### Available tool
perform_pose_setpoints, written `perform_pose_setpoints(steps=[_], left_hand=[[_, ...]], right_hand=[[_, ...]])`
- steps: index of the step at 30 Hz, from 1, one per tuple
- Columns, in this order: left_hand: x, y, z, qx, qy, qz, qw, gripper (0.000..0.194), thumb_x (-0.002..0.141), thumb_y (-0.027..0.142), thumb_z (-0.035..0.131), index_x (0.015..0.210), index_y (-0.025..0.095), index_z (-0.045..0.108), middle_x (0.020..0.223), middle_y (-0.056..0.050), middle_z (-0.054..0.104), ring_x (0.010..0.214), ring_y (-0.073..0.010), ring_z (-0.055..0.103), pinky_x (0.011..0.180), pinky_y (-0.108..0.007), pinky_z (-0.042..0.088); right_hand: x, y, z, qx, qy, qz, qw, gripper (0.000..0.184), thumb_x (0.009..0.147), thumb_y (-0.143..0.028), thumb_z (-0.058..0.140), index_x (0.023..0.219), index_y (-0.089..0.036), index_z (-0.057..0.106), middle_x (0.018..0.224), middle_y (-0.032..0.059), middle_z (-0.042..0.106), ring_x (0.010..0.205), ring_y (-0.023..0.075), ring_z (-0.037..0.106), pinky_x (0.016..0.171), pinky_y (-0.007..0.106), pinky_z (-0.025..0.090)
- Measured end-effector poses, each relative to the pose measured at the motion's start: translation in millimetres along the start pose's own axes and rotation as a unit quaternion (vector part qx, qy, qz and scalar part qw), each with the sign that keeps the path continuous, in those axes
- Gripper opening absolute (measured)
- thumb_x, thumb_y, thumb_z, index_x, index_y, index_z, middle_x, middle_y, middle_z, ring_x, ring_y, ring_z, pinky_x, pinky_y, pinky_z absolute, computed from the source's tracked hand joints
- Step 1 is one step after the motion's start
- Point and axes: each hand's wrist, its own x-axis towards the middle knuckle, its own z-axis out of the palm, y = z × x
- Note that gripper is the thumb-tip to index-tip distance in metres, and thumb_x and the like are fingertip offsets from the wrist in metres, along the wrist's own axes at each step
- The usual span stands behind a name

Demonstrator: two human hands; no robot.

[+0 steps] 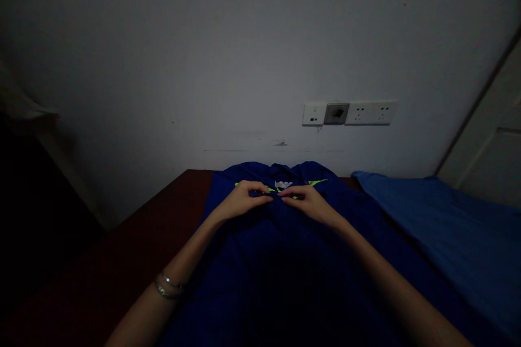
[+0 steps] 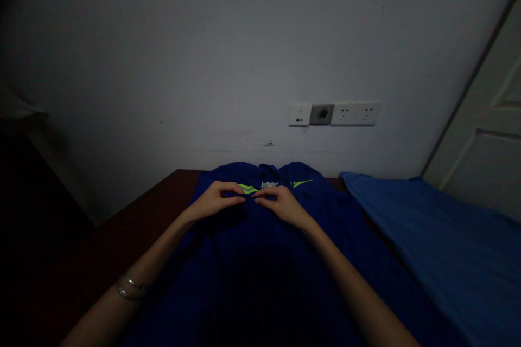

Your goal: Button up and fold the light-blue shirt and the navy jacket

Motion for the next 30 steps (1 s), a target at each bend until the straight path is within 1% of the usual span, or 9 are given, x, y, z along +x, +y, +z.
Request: perform_pose_setpoints(steps=[5,8,13,18,21,23,26,28,30], left_hand=[[0,0,1.9,-0.014,0.001,-0.023,1.0,0.015,0.074,0.025,0.062,0.084,0.016,0.067,0.087,-0.003,0.067,0.084,-0.0153,0.059,0.077,-0.026,0.043],[0,1,1.0,-0.018,-0.002,-0.024,1.0,0.015,0.073,0.025,0.063,0.083,0.016,0.068,0.085,-0.003,0.068,0.083,-0.0154,0.059,0.077,-0.027,0.044],[-1,2,-0.7,-0.023,-0.028,0.025,0.999,0.009,0.07,0.022,0.065,0.075,0.016,0.069,0.081,-0.003,0.067,0.08,-0.0143,0.059,0.075,-0.025,0.043],[-4,0,0.6,-0.042,-0.017,-0.051,0.998,0.015,0.067,0.027,0.067,0.077,0.016,0.069,0.068,-0.001,0.063,0.056,-0.0092,0.051,0.051,-0.019,0.04],[-3,-4,0.1,-0.067,-0.014,-0.066,0.995,0.021,0.071,0.031,0.064,0.085,0.016,0.069,0.068,-0.001,0.062,0.051,-0.0079,0.048,0.047,-0.018,0.038],[-3,-5,-1.6,-0.041,-0.003,-0.027,0.999,0.02,0.072,0.03,0.063,0.086,0.017,0.069,0.076,-0.002,0.063,0.059,-0.0094,0.051,0.053,-0.019,0.041],[-2,-3,-3.3,0.069,0.06,0.031,0.995,0.014,0.072,0.025,0.063,0.083,0.018,0.069,0.083,-0.004,0.062,0.074,-0.0127,0.054,0.066,-0.022,0.042],[-3,0,-1.7,0.147,0.101,0.022,0.984,0.013,0.074,0.022,0.06,0.083,0.019,0.069,0.077,-0.003,0.061,0.074,-0.0135,0.054,0.067,-0.023,0.04],[-3,4,2.6,0.177,0.119,-0.014,0.977,0.015,0.074,0.02,0.058,0.084,0.02,0.069,0.069,-0.002,0.061,0.067,-0.013,0.055,0.064,-0.023,0.04]], right_hand=[[2,1,7,0.089,0.045,0.016,0.995,0.021,0.071,-0.034,0.064,0.085,-0.02,0.07,0.092,0.0048,0.069,0.089,0.0198,0.062,0.086,0.037,0.043],[1,0,12,0.139,0.053,0.053,0.987,0.026,0.069,-0.037,0.065,0.086,-0.019,0.07,0.09,0.0053,0.07,0.084,0.0192,0.063,0.082,0.036,0.046],[-1,-2,15,0.194,0.063,0.081,0.976,0.03,0.066,-0.042,0.067,0.084,-0.018,0.068,0.087,0.0051,0.07,0.075,0.0175,0.063,0.072,0.032,0.048],[1,4,14,0.198,0.104,0.112,0.968,0.035,0.061,-0.047,0.068,0.08,-0.018,0.065,0.069,0.001,0.067,0.061,0.0153,0.06,0.058,0.027,0.046],[2,7,13,0.189,0.102,0.102,0.971,0.034,0.062,-0.046,0.068,0.08,-0.018,0.065,0.07,0.0008,0.066,0.062,0.0151,0.059,0.058,0.027,0.045],[3,7,13,0.162,0.114,0.088,0.976,0.032,0.063,-0.045,0.067,0.079,-0.018,0.065,0.072,0.0013,0.066,0.064,0.0156,0.059,0.059,0.027,0.046],[5,6,14,0.115,0.157,0.067,0.979,0.03,0.066,-0.045,0.065,0.079,-0.018,0.065,0.077,0.0024,0.067,0.071,0.0171,0.061,0.064,0.028,0.047],[6,6,15,0.081,0.188,0.056,0.977,0.028,0.068,-0.044,0.063,0.079,-0.018,0.065,0.081,0.0035,0.068,0.075,0.0184,0.061,0.069,0.03,0.047],[6,6,17,0.05,0.218,0.048,0.973,0.027,0.069,-0.043,0.062,0.077,-0.018,0.065,0.082,0.0047,0.068,0.079,0.0197,0.062,0.073,0.032,0.047]])
